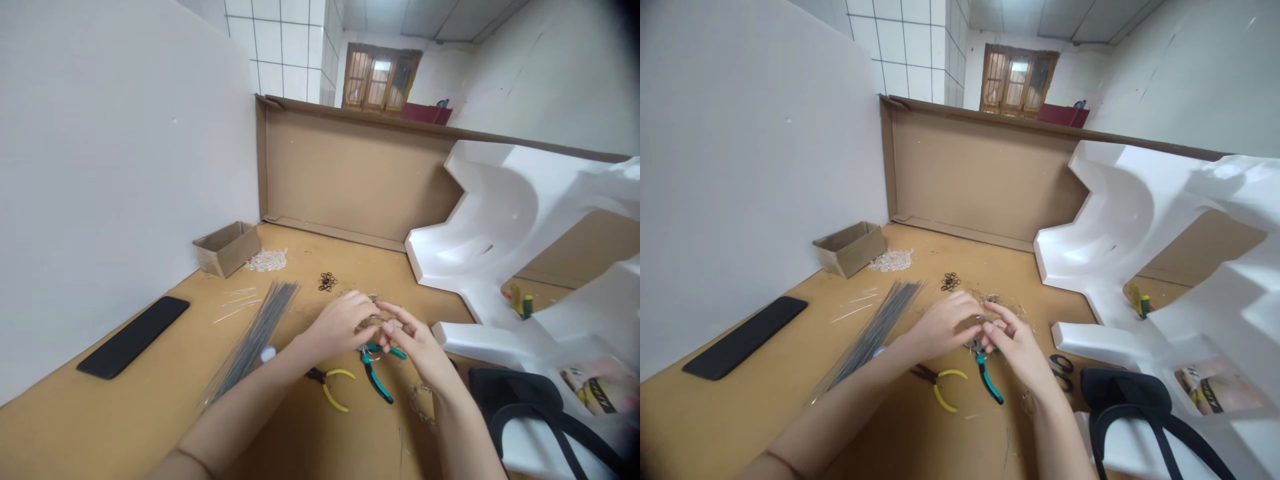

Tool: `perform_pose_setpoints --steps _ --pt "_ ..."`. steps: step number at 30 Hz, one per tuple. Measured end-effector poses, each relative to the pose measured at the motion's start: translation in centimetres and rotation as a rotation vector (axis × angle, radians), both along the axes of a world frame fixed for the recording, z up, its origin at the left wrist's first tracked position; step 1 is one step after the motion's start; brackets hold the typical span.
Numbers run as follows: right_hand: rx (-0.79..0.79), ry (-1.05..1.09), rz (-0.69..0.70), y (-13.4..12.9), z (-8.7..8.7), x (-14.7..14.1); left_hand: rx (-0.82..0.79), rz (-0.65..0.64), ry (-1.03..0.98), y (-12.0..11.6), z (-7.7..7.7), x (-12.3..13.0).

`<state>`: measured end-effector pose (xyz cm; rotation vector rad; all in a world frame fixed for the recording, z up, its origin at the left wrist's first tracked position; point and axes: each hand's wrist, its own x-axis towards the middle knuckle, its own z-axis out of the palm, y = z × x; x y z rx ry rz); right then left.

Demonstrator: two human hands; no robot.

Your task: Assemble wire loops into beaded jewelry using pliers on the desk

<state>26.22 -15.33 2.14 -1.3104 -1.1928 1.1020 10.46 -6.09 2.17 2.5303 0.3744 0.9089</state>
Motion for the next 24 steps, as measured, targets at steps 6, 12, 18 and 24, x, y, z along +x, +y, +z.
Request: perform_pose_setpoints --steps 6,12,18,24 --pt "0.096 -0.295 -0.062 -0.1 -0.2 -0.4 -0.103 0.029 -0.089 0.6 -0.6 0.1" --pt "0.236 -0.298 0.010 -0.7 0.5 0.6 -0.192 0.017 -0.419 0.2 -0.3 -0.2" --pt "0.169 0.083 0.026 -0.3 0.0 0.9 -0.832 -0.282 -0.729 0.1 -0.2 0.3" --pt "0.000 0.367 0.179 0.5 -0.6 -1.7 -1.163 -0.442 -0.712 0.3 -1.1 1.0"
